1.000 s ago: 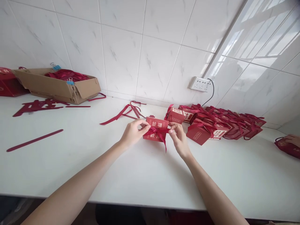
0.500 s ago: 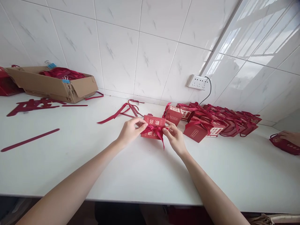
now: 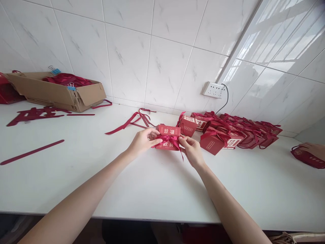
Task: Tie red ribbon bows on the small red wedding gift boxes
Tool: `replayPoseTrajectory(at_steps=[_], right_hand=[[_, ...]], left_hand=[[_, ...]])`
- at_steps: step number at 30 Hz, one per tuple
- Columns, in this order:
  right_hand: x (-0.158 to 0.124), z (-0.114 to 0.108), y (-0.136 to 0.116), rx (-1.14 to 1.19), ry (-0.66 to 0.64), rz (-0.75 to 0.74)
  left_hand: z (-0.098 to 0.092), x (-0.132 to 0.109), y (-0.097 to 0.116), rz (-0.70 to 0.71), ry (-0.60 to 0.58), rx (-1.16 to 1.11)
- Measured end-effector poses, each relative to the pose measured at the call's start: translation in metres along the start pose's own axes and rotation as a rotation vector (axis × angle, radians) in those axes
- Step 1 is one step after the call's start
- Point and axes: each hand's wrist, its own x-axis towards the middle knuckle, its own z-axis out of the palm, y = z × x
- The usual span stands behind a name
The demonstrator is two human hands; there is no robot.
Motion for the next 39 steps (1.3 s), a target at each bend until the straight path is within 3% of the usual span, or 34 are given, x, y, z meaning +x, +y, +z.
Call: replayPoseTrajectory(at_steps=[9,17,27,34,39], right_hand=[[0.000,0.001,-0.002,-0.031,0.010,0.002],[0.000,0.001,-0.001,-0.096,0.044,-0.007],[-0.007,0.005,-0.008,-0.242,0.110,-0.029],[-0.011,0.006,0.002,-0.579,0.148,-0.312],[-0.008,0.000,0.009,-0.818,-0.048,-0.596]], left_hand=[[-0.007,0.003,0.001,-0.056,-0.022,0.081],[-0.012,0.001,0.011,-0.066,-0.195,-0.128],[-0.006,0.003,0.008,-0.105,-0.117,-0.296],[-0.005,0.003,0.005,-0.096,-0.064,-0.146],[-0.004,0.001,0.003,-0.063,-0.169,-0.105]])
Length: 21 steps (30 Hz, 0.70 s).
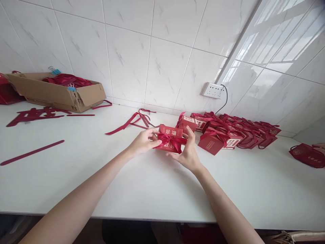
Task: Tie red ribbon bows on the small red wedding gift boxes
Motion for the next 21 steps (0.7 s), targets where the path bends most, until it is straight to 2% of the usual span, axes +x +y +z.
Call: replayPoseTrajectory(at_steps=[2,6,13,21], right_hand=[[0.000,-0.002,0.002,-0.055,-0.048,-0.070],[0.000,-0.006,0.002,-0.032,-0.104,-0.014],[0.000,-0.003,0.003,0.087,-0.087,0.093],[0.001,-0.001,0.004,0.133,-0.062,0.137]], left_hand=[[0.000,-0.001,0.000,0.011,-0.045,0.000],[0.001,-0.001,0.001,0.002,-0.070,0.011],[0.002,-0.002,-0.002,-0.024,-0.123,0.033],[0.001,-0.010,0.012,-0.091,-0.163,-0.032]])
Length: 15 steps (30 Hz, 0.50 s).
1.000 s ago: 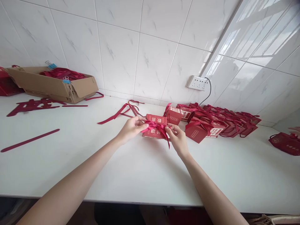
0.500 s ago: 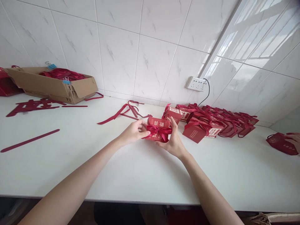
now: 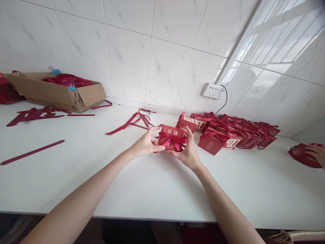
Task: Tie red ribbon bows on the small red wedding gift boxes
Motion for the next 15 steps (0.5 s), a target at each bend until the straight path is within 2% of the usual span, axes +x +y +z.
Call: replayPoseTrajectory(at_steps=[7,15], right_hand=[[0.0006,-0.0013,-0.0026,0.016,-0.012,0.000],[0.0002,-0.0024,-0.0017,0.021,-0.020,0.001]], left_hand=[[-0.0030,0.0010,-0.0033,0.019,-0.037,0.037],[-0.0033,0.0048,-0.0087,0.003,-0.051,-0.023]])
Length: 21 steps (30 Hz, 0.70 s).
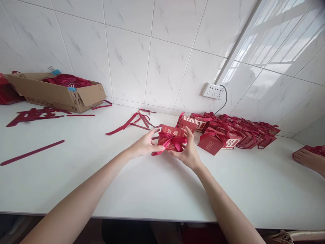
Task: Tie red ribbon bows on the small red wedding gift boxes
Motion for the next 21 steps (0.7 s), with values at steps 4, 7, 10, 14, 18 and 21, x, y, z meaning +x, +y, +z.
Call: replayPoseTrajectory(at_steps=[4,7,10,14,18,21], right_hand=[[-0.0002,-0.0010,-0.0008,0.001,0.000,0.004],[-0.0001,-0.0012,-0.0018,0.015,0.000,0.005],[0.0001,-0.0009,-0.0022,0.028,0.000,0.014],[0.0004,-0.0013,-0.0015,0.034,0.007,0.028],[0.0009,-0.0033,-0.0012,0.062,0.020,0.048],[0.0008,-0.0047,-0.0025,0.080,0.001,0.044]], left_hand=[[-0.0001,-0.0013,0.0022,-0.009,-0.024,-0.010],[-0.0003,-0.0015,0.0036,-0.024,-0.047,0.008],[-0.0006,-0.0013,0.0038,-0.005,-0.069,0.005],[-0.0018,-0.0019,0.0033,0.011,-0.095,-0.007],[-0.0030,-0.0033,0.0024,-0.039,-0.136,0.027],[-0.0033,-0.0026,0.0003,-0.063,-0.100,0.102]])
